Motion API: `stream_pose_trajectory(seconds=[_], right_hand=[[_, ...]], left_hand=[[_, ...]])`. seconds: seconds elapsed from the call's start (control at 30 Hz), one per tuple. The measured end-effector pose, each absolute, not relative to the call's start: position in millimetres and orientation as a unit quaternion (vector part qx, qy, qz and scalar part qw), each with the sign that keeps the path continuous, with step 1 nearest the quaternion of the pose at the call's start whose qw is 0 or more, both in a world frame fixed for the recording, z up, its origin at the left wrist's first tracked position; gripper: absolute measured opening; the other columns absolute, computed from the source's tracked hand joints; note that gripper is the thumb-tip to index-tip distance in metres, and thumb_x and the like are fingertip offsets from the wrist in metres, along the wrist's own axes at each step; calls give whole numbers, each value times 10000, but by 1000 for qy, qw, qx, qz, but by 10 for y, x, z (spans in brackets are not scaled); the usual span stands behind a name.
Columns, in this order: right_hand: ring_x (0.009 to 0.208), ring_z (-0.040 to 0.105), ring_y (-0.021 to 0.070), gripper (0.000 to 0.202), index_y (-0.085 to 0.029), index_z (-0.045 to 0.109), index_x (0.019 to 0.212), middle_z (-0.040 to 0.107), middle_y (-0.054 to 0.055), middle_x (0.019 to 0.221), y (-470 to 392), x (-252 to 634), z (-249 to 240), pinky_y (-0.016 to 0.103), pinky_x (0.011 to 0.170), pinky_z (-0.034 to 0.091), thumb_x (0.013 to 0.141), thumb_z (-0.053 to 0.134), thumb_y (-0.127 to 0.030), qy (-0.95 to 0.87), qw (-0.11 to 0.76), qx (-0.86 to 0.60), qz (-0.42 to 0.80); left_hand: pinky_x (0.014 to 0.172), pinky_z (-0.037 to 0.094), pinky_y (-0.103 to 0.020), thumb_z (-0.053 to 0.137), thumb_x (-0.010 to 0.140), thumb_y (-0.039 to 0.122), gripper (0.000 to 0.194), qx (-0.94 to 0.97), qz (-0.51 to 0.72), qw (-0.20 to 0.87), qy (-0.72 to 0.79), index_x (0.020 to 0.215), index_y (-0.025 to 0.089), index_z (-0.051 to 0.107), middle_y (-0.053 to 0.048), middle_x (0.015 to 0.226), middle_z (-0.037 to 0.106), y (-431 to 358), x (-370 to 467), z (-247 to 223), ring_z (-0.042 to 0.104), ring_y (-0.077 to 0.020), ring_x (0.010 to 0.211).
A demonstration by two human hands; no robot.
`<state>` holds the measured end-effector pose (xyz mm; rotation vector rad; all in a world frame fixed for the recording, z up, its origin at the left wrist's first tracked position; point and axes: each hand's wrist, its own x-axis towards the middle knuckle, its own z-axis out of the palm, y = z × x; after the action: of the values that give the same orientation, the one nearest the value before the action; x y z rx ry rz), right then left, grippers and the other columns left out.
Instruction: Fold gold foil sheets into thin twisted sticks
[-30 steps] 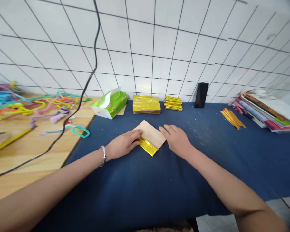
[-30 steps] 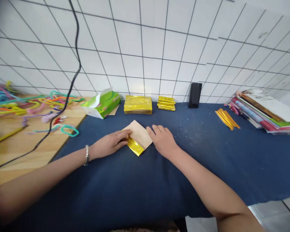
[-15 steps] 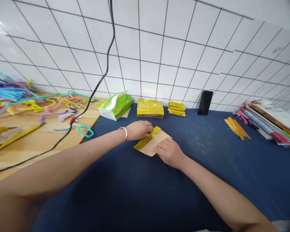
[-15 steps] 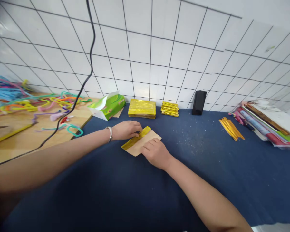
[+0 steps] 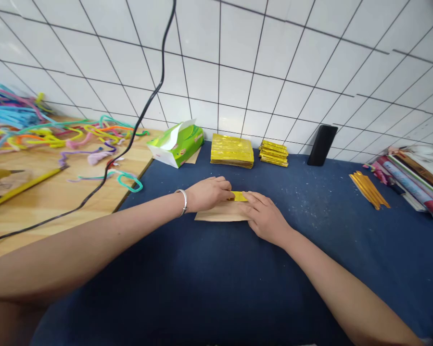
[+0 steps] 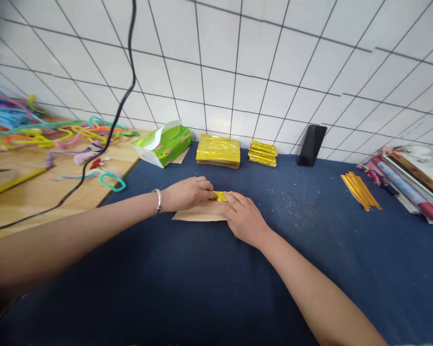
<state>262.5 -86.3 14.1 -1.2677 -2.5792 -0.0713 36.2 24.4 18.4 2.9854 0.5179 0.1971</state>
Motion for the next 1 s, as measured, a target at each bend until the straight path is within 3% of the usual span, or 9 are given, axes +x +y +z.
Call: stream_pose_trajectory(seconds=[0.2,0.33,0.5,0.67,0.83,1.0], right_hand=[[1306,333,219,424,-207,491,1247,441,109,1375,-841,2622,94,438,999,336,826,467,-168,-891,76,-446,23],[1324,316,204,370,-173,509,1176,439,127,1374,-829,2622,73,436,1020,316,811,456,-141,-884,89,-457,49],[1315,344,206,219,-160,532,1037,469,148,1344,-801,2613,60,439,1008,341,829,463,-166,-870,112,-474,84],[1288,391,221,157,-195,555,963,517,116,1306,-785,2599,72,466,985,371,878,466,-291,-859,136,-484,96],[1221,471,199,219,-215,599,844,592,53,1220,-757,2541,65,435,969,403,911,397,-267,-829,188,-517,105],[1069,560,182,203,-206,585,718,646,48,1072,-685,2484,44,404,944,426,873,464,-254,-809,247,-522,106]], left_hand=[[962,371,-304,398,882,169,315,965,80,137,211,1155,190,555,-78,1124,578,160,116,176,514,-173,1067],[990,384,-312,416,891,251,287,942,66,270,189,1156,190,507,-89,1287,501,58,-231,232,491,-173,1158],[1074,291,-430,640,750,402,446,932,82,307,173,1122,192,512,-121,1364,440,-27,-424,215,364,-247,1293],[1052,341,-389,506,859,368,245,912,144,299,243,1013,190,574,-80,1224,575,-76,-343,108,461,-190,1223],[985,427,-344,410,908,366,322,869,198,313,328,1131,205,577,-47,1167,616,-105,-298,12,551,-170,1109],[884,483,-290,468,880,376,273,837,230,305,392,1029,203,618,-24,1058,648,-127,-210,4,599,-151,971]])
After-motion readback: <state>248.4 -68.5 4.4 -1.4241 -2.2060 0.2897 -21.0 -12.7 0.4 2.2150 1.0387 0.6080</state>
